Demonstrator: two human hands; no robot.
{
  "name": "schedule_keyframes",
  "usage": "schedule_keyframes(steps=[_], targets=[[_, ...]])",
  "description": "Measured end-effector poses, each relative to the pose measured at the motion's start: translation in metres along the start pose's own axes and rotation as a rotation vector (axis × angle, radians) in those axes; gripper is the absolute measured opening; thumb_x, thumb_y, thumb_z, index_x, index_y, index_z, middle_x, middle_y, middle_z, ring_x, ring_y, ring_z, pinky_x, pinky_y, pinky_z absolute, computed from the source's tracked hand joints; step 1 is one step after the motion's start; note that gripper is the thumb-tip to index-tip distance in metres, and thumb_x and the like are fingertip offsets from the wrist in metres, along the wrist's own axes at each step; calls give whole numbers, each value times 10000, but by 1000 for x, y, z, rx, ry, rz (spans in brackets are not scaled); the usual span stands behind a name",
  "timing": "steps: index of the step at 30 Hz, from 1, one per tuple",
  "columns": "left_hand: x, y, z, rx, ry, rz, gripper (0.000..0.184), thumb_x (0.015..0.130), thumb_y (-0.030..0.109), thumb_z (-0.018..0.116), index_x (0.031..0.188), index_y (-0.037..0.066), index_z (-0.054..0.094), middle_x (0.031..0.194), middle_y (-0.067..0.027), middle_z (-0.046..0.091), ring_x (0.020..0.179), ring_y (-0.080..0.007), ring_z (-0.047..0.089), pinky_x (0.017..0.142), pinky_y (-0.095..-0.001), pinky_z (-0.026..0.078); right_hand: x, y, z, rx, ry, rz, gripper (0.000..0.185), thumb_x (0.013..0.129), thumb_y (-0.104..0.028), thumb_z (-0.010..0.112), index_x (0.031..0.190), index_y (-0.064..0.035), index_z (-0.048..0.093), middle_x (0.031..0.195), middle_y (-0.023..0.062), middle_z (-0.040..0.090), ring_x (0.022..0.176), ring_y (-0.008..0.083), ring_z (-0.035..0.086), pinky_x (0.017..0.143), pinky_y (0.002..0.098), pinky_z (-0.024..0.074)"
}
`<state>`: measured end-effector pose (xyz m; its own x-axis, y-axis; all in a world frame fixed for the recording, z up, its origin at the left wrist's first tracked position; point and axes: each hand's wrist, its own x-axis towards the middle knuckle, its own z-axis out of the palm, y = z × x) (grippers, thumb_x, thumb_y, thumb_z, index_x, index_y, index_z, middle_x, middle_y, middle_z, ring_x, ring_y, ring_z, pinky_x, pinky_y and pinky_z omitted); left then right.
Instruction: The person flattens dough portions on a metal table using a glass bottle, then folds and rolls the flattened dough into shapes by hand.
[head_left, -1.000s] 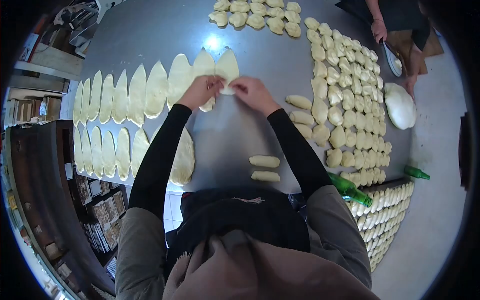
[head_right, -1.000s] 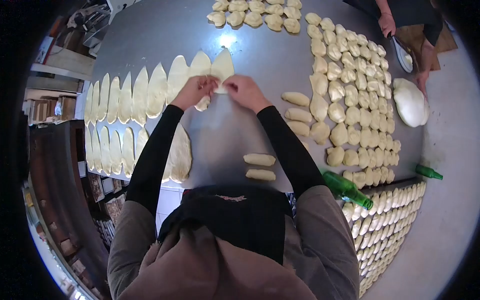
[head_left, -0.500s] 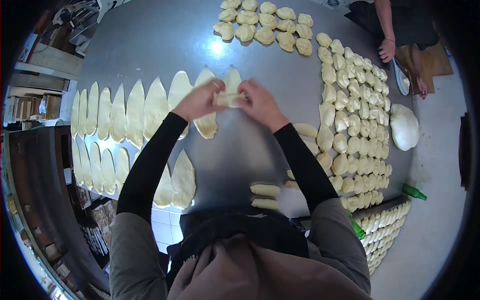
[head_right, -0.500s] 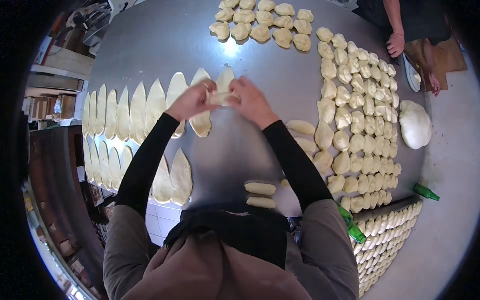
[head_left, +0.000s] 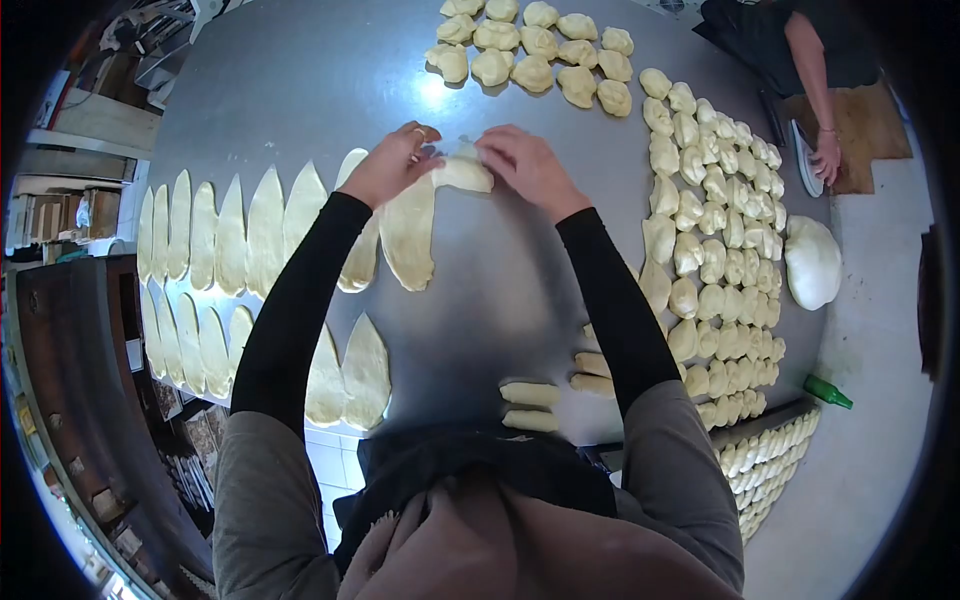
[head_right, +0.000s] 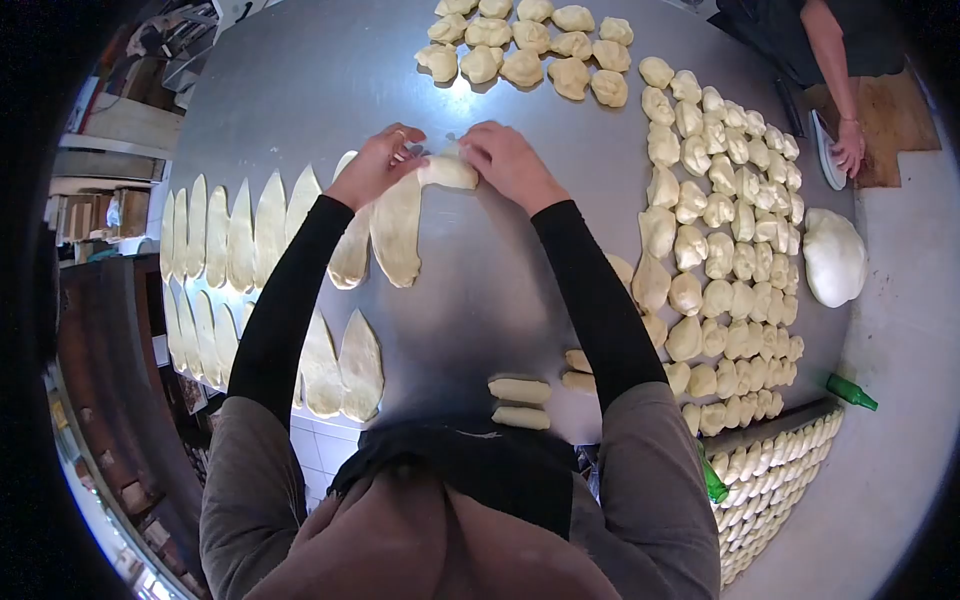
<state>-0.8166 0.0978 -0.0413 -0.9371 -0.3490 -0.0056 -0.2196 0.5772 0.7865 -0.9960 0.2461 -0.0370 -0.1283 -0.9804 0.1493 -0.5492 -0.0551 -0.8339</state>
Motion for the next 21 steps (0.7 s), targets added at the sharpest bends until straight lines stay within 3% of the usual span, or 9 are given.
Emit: schedule_keyframes(steps=[5,10,14,15,19,21], targets=[[-5,10,8,129,-72,136,343,801,47,674,1120,31,552,1068,-60,535,717,-151,545,641,-255,464,1,-13,5,-242,-116,58,246,780,-94,620,1025,-69,625,940,57,572,761,206,526,702,292,444],[23,-14,-8,57,246,74,338,827,69,652,1148,42,549,1083,-63,538,732,-154,556,663,-250,471,31,12,-14,-120,-40,51,264,768,-106,630,1030,-72,629,945,64,580,787,237,529,749,302,452],[-1,24,-19,-45,503,-39,345,824,98,666,1139,21,549,1068,-84,552,678,-164,546,627,-265,479,30,0,10,-435,-14,-154,271,748,-135,651,1011,-70,639,911,60,587,775,221,542,741,295,457],[-13,30,-16,-61,466,-54,320,838,100,654,1133,21,555,1067,-77,553,678,-149,547,616,-250,475,32,-1,14,-434,-12,-155,271,748,-135,651,1011,-70,639,911,60,587,775,221,542,741,295,457],[-66,46,-11,-122,334,-94,263,861,87,627,1110,17,577,1093,-62,553,700,-125,555,611,-222,469,41,-3,17,-643,-89,13,293,765,-160,650,1043,-70,629,905,46,603,754,178,542,717,263,455],[-96,48,-10,-205,344,-170,244,864,79,623,1097,17,585,1087,-51,567,706,-120,558,624,-211,468,34,-32,-11,-101,-409,391,319,793,-169,644,1085,-47,614,907,36,618,740,130,531,702,238,447]])
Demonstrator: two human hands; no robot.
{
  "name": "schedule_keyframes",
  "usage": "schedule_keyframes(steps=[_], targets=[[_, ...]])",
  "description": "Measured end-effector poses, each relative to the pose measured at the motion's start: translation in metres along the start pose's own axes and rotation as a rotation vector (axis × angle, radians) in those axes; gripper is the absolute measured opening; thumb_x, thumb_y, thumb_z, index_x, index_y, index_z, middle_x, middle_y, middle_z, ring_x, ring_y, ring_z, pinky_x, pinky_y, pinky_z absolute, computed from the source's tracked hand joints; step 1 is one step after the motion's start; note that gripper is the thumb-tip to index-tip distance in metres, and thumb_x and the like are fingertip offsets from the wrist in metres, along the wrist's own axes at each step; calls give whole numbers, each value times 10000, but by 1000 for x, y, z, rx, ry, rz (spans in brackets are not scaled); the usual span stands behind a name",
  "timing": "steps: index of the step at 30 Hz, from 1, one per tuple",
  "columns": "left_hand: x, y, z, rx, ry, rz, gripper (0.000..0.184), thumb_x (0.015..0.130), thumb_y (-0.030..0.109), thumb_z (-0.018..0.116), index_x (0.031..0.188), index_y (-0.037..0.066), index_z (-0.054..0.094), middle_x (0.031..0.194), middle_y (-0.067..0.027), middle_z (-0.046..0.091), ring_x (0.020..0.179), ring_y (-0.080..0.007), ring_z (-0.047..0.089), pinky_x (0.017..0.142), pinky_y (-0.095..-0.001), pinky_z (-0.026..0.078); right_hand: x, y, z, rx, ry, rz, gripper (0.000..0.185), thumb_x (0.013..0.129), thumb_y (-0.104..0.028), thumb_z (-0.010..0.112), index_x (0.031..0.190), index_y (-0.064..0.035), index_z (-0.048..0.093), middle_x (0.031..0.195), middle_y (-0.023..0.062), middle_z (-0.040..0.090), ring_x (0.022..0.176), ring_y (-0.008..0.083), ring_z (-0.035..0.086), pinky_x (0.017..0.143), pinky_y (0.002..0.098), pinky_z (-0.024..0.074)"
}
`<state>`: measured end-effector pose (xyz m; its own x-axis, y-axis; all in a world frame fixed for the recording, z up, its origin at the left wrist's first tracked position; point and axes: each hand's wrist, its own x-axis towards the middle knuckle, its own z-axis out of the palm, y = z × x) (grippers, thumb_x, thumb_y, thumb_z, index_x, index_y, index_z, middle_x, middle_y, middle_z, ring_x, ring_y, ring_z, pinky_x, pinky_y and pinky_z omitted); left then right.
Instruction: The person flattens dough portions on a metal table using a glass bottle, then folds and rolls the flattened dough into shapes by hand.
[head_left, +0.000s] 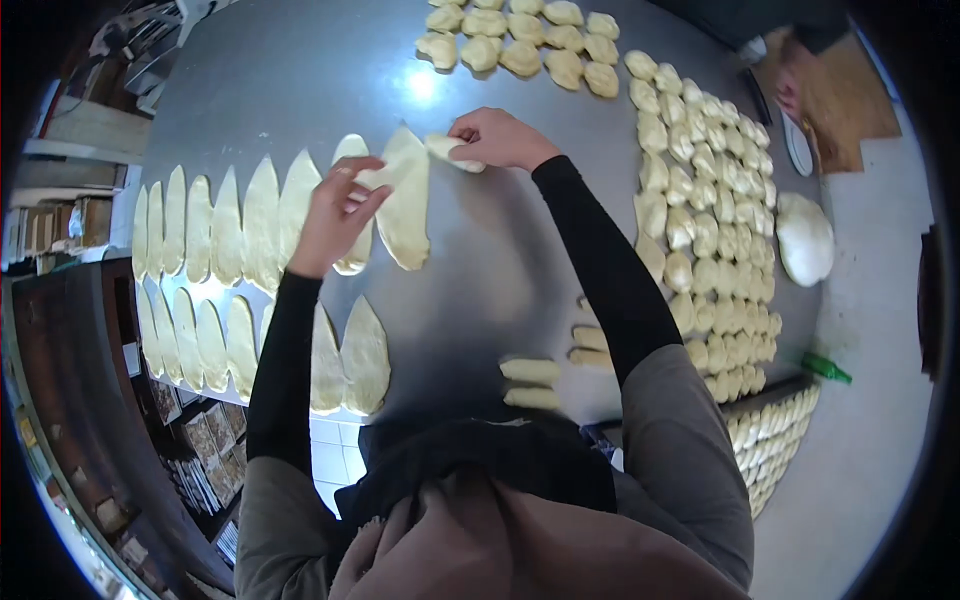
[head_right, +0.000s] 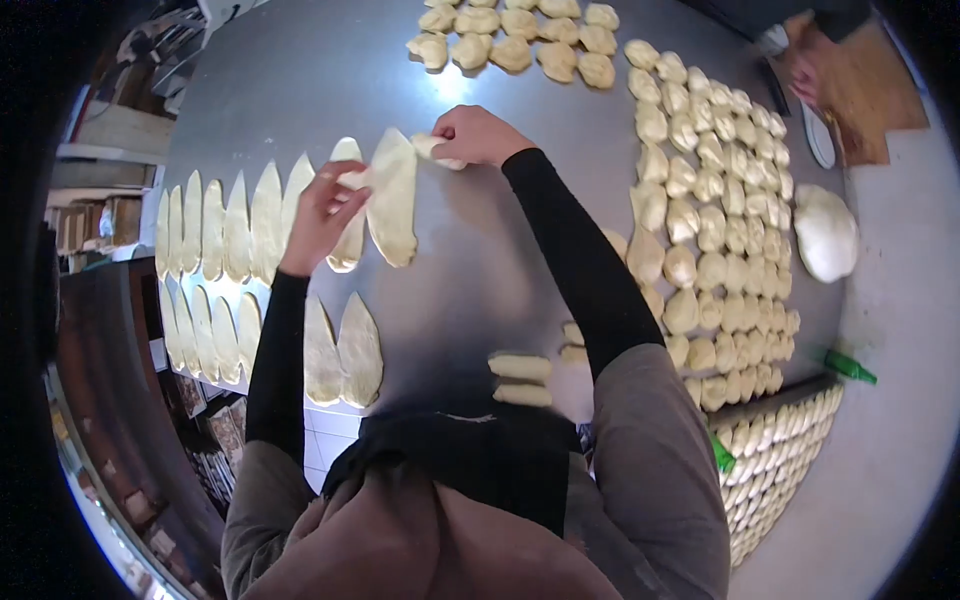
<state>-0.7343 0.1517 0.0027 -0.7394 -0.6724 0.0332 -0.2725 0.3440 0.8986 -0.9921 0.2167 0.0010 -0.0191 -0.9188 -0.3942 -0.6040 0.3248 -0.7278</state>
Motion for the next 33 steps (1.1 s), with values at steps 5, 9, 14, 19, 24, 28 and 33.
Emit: schedule_keyframes(steps=[5,9,14,19,24,28,33], targets=[[-64,-1,-20,-147,-34,-198,239,865,75,624,1096,24,586,1018,-36,597,713,-110,562,638,-209,471,-116,0,32,533,-73,-266,333,821,-123,641,1131,-13,591,932,43,616,796,103,528,715,218,436],[-90,-10,-28,-217,-95,-306,235,867,80,625,1094,32,590,967,-25,609,713,-105,564,640,-210,471,-205,8,72,418,24,-141,282,797,-92,612,1074,-43,603,923,36,611,767,137,534,704,248,450],[-92,-9,-22,-199,-225,-307,229,870,88,623,1092,38,593,942,-29,610,707,-110,567,636,-211,471,-231,38,115,16,121,-211,312,751,-85,615,1062,-76,590,939,51,568,778,212,539,738,299,445],[-82,-34,-3,-213,-487,-269,206,898,137,573,1040,-6,610,884,-60,615,665,-129,574,605,-231,488,-195,-17,113,15,476,-246,282,760,-96,619,1041,-74,596,966,51,572,791,209,550,734,307,441],[-42,-30,15,-220,-786,-464,208,916,145,535,1018,-21,608,825,-80,612,615,-137,565,604,-227,482,-96,-37,138,43,-88,-260,163,780,-100,611,927,-33,636,788,64,630,686,198,546,676,315,446],[-11,-33,6,-284,-179,-293,136,889,93,580,987,13,631,771,-53,605,644,-128,562,623,-227,480,-36,-7,121,7,567,-355,177,769,-101,619,929,-28,646,797,70,618,636,211,511,651,327,443],[-3,-26,2,265,-413,97,213,827,58,607,1027,-15,602,778,-75,570,664,-174,570,629,-261,480,-22,-23,109,-176,326,-361,171,765,-83,615,920,-23,657,858,73,600,687,232,532,677,319,446]])
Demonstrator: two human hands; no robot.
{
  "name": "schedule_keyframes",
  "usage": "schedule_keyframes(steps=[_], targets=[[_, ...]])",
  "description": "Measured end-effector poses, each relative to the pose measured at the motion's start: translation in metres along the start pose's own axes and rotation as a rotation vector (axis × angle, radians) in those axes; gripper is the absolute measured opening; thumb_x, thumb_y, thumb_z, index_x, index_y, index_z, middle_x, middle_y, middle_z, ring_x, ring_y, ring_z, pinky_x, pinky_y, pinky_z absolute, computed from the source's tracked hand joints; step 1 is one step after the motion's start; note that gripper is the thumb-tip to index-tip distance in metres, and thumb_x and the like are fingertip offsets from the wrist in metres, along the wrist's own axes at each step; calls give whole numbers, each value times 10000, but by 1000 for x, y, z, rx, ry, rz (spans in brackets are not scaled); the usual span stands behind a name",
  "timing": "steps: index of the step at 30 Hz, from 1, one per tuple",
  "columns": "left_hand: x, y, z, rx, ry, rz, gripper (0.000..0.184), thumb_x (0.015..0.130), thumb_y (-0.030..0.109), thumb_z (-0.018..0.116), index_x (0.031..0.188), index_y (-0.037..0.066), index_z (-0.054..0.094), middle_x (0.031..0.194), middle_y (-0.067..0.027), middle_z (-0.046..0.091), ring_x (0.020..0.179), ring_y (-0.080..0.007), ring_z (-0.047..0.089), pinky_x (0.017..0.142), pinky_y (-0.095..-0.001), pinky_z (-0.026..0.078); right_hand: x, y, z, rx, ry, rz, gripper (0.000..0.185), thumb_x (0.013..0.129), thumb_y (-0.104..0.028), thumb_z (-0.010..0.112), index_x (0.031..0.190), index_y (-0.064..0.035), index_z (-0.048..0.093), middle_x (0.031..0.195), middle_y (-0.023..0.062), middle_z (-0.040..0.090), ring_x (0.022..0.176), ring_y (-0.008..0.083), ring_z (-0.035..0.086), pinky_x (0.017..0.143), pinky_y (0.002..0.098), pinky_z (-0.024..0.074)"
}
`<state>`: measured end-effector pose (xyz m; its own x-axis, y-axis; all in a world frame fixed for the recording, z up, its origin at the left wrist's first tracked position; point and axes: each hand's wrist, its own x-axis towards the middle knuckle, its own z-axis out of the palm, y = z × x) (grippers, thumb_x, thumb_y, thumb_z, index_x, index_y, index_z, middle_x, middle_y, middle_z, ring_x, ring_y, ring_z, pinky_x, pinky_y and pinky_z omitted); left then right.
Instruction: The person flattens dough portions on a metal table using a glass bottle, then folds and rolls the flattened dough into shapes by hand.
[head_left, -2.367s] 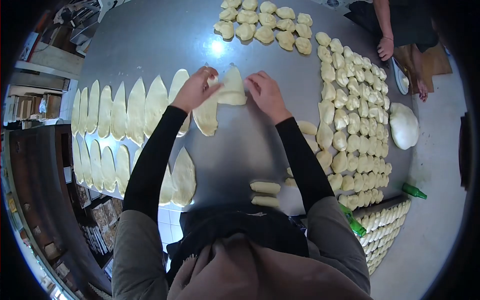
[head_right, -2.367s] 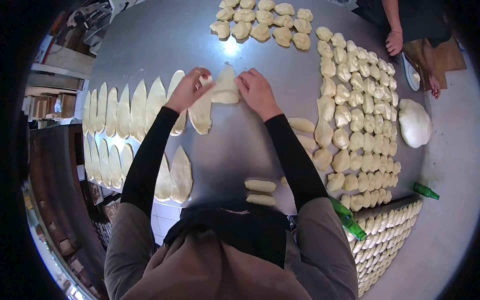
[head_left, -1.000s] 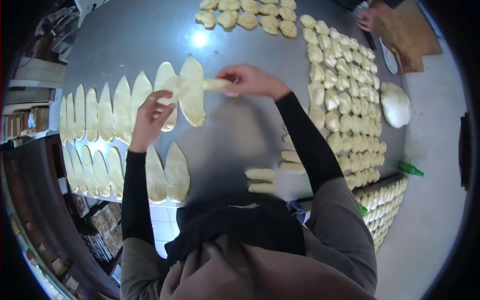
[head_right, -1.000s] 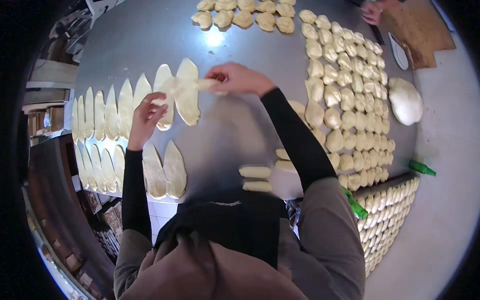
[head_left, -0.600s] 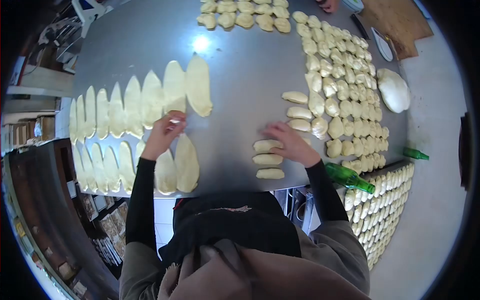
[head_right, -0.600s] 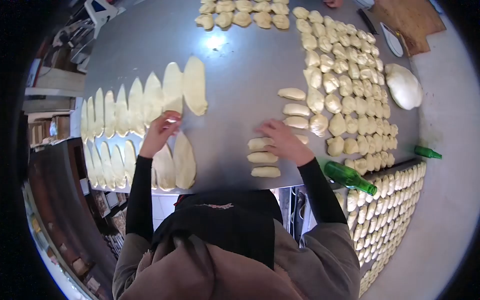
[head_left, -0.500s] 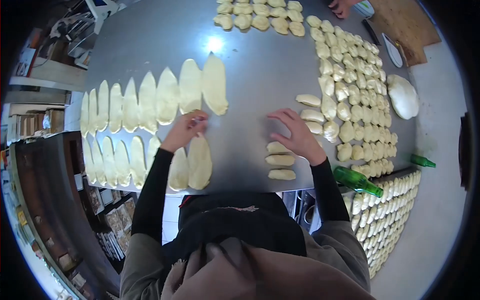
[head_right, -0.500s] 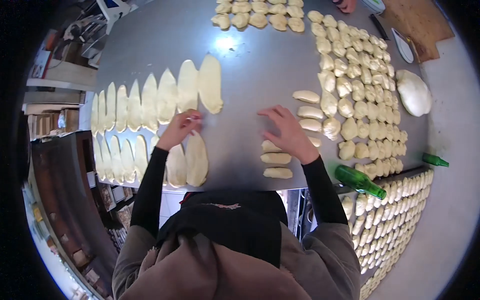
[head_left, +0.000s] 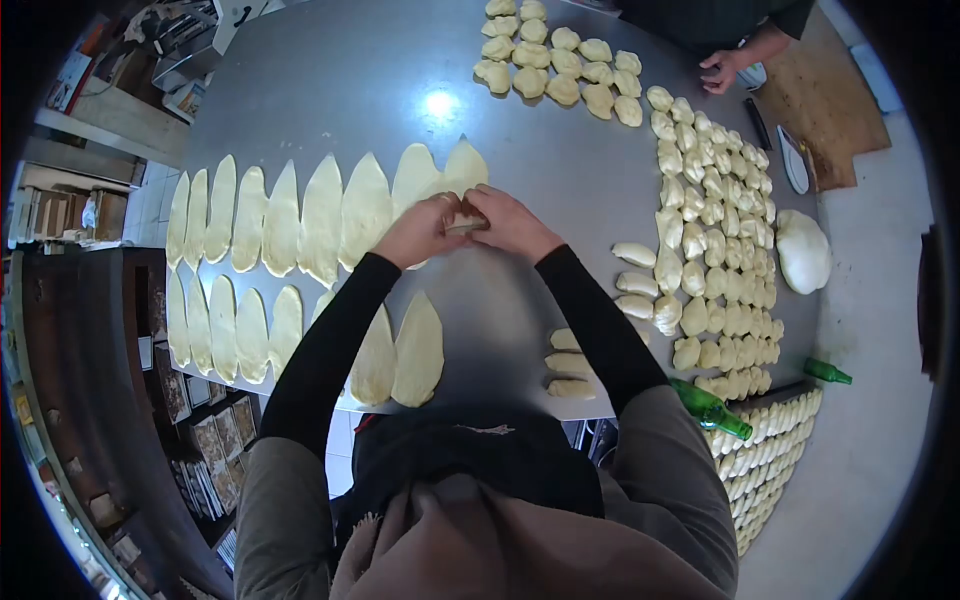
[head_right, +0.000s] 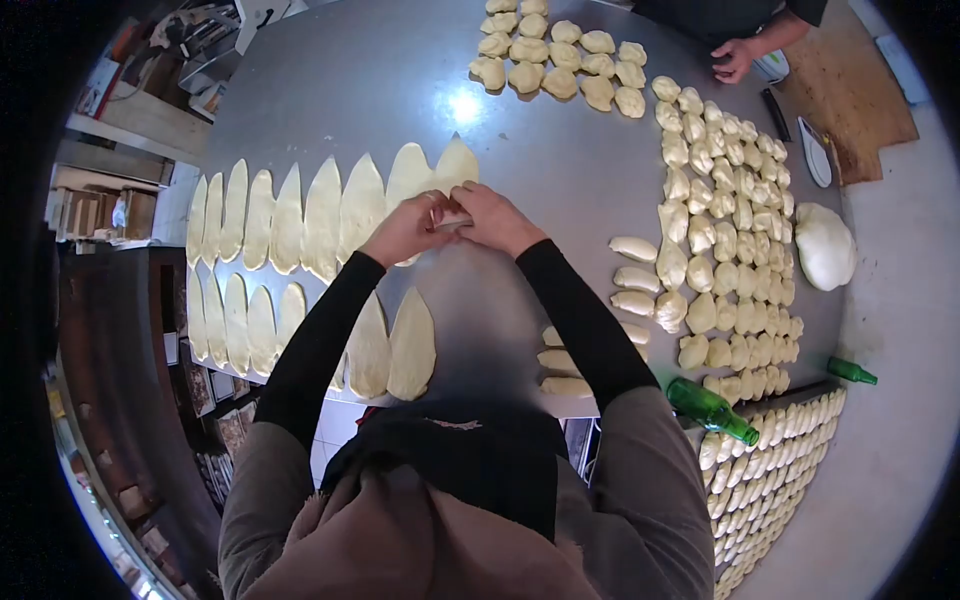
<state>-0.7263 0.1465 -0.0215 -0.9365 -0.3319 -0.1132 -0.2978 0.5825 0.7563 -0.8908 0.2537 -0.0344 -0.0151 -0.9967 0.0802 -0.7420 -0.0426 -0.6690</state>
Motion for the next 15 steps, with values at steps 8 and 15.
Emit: schedule_keyframes(steps=[8,15], targets=[[30,-31,-10,-147,200,35,205,775,40,655,961,-10,585,886,-93,567,692,-222,564,653,-299,472,30,23,-12,115,64,119,153,752,-62,617,900,-26,604,875,74,577,765,245,534,719,309,442],[53,-40,-36,13,254,-3,210,749,15,670,928,-8,564,958,-100,573,721,-230,572,666,-316,474,44,37,-23,-54,224,79,154,733,-76,642,858,-41,558,858,91,579,780,276,553,737,356,459]])
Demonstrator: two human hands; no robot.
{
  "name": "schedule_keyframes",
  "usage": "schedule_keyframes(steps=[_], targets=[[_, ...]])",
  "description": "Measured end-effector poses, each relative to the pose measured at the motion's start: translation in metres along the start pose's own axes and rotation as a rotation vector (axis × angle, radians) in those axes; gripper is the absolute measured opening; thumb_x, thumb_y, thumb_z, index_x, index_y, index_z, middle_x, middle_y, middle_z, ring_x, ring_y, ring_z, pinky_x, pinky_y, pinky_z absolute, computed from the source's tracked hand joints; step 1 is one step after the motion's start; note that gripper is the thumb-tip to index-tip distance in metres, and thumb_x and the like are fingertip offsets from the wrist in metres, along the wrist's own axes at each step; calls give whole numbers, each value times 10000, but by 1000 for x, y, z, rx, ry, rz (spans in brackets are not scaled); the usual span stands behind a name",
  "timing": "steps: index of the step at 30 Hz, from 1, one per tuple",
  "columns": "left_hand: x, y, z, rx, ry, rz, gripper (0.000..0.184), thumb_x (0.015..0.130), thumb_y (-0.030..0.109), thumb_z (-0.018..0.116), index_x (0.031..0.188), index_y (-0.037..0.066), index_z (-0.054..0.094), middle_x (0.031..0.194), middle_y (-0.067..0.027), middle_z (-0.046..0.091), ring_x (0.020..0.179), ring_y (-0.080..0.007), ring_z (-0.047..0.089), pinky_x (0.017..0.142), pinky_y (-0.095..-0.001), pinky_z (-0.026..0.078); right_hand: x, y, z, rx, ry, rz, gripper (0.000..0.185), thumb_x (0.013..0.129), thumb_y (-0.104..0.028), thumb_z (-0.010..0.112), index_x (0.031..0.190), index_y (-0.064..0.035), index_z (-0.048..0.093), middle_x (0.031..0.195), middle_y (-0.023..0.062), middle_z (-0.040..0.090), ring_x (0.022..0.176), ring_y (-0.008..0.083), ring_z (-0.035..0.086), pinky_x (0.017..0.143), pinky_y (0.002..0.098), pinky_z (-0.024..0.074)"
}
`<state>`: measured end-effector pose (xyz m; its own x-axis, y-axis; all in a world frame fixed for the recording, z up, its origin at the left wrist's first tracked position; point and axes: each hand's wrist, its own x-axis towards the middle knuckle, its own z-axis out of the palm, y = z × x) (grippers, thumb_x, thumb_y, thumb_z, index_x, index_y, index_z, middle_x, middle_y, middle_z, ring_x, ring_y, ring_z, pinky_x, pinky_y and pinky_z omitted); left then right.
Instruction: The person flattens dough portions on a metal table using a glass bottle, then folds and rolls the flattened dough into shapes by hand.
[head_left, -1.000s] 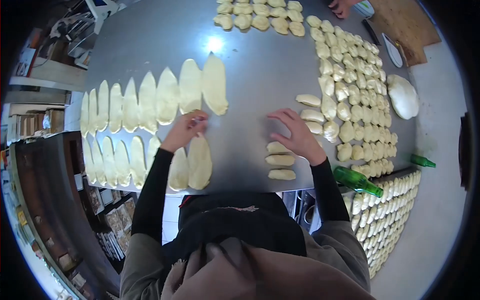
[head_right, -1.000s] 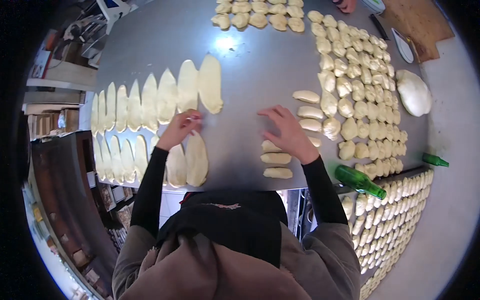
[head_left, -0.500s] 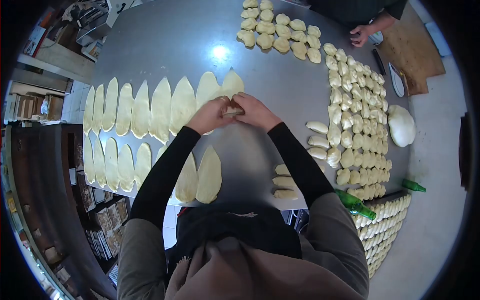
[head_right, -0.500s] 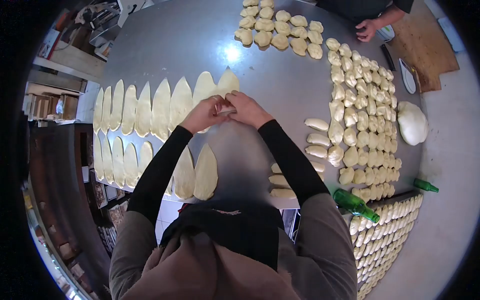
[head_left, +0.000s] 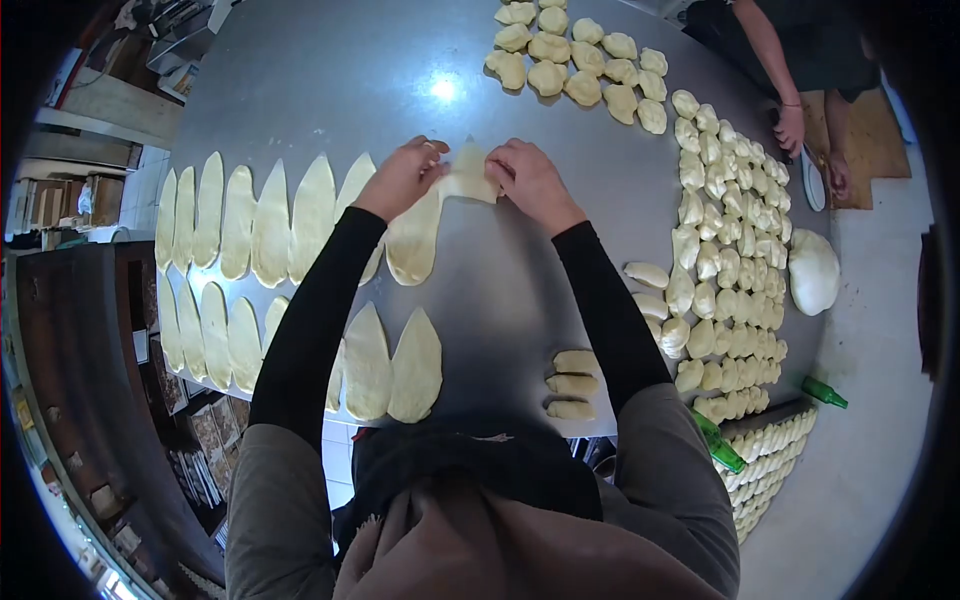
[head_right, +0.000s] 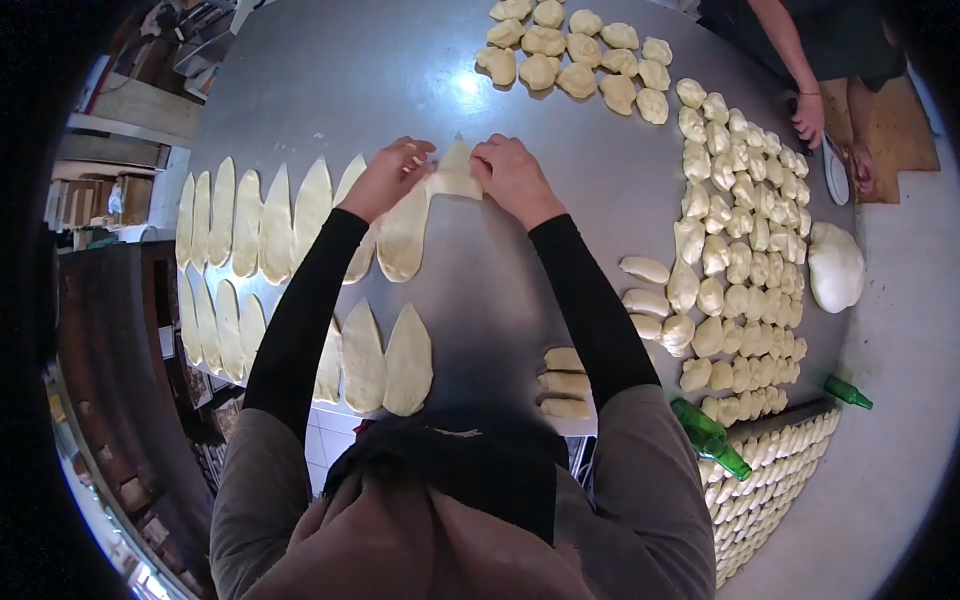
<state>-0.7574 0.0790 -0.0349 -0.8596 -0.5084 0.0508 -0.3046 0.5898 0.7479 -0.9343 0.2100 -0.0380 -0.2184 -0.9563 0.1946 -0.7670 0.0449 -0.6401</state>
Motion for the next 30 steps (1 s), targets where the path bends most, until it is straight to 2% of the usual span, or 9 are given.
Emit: schedule_keyframes(steps=[1,5,11,15,16,21,25,26,30], targets=[[3,0,-1,0,-2,0,210,749,15,670,928,-8,564,958,-100,573,721,-230,572,666,-316,474,2,1,0,1,0,2,154,733,-76,642,858,-41,558,858,91,579,780,276,553,737,356,459],[-3,3,5,-71,-276,-5,247,768,44,666,988,-10,568,976,-90,580,733,-211,567,669,-313,472,-4,-3,10,194,-243,-51,143,786,-120,637,891,-29,602,855,73,588,671,228,524,657,320,441],[28,-15,-9,-31,-35,14,286,752,48,681,1009,10,560,955,-77,571,716,-194,539,660,-302,464,30,15,-14,80,-20,-6,184,768,-154,673,896,-49,592,822,58,574,652,199,514,638,299,433],[30,-17,-1,-87,-293,161,337,780,70,669,1095,18,563,944,-76,566,691,-177,528,654,-293,461,24,9,-1,210,-357,-2,195,774,-161,680,924,-48,630,794,42,565,642,170,508,629,275,432],[32,-18,-3,-87,-290,161,337,780,70,669,1095,18,563,944,-76,566,691,-177,528,654,-293,461,27,10,-3,209,-359,-4,195,774,-161,680,924,-48,630,794,42,565,642,170,508,629,275,432],[55,-24,-16,-24,-78,92,465,766,23,697,1190,69,512,918,-51,543,691,-141,507,657,-256,447,49,25,-24,179,-159,98,227,744,-130,702,944,-51,628,787,44,586,668,157,521,645,268,440],[54,-30,-8,-127,-152,14,482,812,87,689,1248,90,483,976,-54,552,701,-128,523,646,-248,454,55,29,-19,361,-434,158,245,745,-126,688,973,-52,634,835,62,612,698,159,541,660,275,453],[53,-27,-9,-128,-151,11,482,812,87,689,1248,90,483,976,-54,552,701,-128,523,646,-248,454,57,29,-18,362,-437,158,245,745,-126,688,973,-52,634,835,62,612,698,159,541,660,275,453],[43,-1,-22,-69,237,9,492,800,101,700,1244,55,495,1029,-75,556,700,-149,549,655,-249,479,65,20,-19,253,-246,67,245,743,-101,670,981,-56,639,880,73,622,724,159,548,672,273,454]])
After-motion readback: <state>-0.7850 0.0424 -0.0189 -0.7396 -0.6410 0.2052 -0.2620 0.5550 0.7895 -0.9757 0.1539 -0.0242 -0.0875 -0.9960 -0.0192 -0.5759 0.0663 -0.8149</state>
